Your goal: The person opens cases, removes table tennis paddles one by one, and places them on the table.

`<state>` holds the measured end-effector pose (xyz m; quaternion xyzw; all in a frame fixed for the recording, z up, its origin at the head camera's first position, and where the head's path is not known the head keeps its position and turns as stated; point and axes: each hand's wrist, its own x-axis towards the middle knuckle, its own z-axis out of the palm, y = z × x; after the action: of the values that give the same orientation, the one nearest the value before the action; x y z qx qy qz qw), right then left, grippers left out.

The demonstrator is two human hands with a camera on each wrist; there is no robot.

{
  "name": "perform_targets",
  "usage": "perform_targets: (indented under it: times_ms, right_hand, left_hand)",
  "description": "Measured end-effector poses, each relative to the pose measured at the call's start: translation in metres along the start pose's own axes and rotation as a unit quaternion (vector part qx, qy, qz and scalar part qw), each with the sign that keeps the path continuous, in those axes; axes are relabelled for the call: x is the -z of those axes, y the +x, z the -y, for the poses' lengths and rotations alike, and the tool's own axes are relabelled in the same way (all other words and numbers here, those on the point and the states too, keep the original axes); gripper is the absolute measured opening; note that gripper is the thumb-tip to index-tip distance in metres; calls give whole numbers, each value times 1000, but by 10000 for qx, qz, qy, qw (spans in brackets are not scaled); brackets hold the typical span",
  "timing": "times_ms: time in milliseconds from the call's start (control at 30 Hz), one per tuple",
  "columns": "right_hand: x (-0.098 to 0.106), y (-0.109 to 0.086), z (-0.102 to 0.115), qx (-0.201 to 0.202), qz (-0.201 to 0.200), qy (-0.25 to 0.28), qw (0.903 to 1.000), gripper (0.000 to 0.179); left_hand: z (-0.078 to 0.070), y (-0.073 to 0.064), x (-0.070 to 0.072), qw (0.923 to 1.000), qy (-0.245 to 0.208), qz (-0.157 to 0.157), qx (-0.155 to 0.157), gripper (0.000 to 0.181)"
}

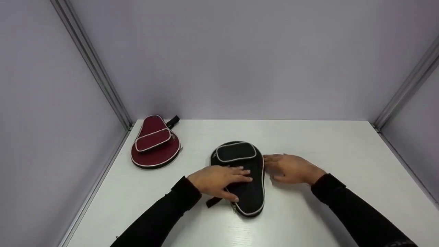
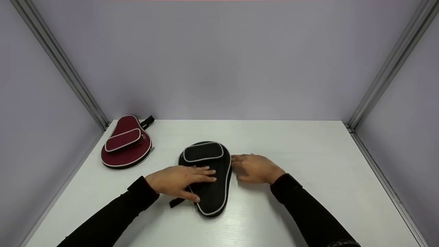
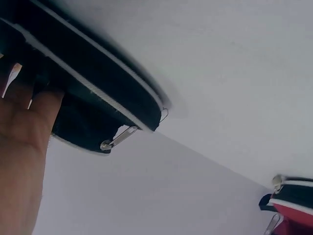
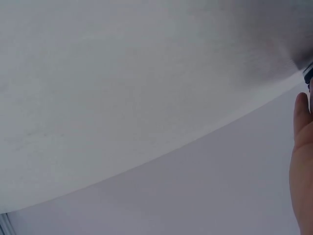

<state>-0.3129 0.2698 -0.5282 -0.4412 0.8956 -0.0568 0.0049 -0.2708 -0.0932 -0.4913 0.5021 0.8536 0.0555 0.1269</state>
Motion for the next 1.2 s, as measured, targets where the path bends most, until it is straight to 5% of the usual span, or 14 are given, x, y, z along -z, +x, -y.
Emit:
perform_targets:
  times_ms: [300,533,733,967,1200]
  right_hand:
    - [3,-3,0,-147,81,136,9998,57]
    - [3,-1,-3,-72,49,184,9998,53]
    - [6,1,-8,106,18,44,9999,42]
    - [9,3,-12,253,-149,18,9996,35]
    - [9,-2,-18,198,-309,17,9993,32]
  left_hand:
    - [-20,21,22,9901,1393,-17,-181,75]
    - [-37,34,25,9673,2402,179,-795,109]
    - [-53,50,28,9427,3074,510,-1191,103]
    - [-51,57,30,9549,2653,310,-1298,89]
    - [-43,53,37,9511,2715,-193,-1460,87]
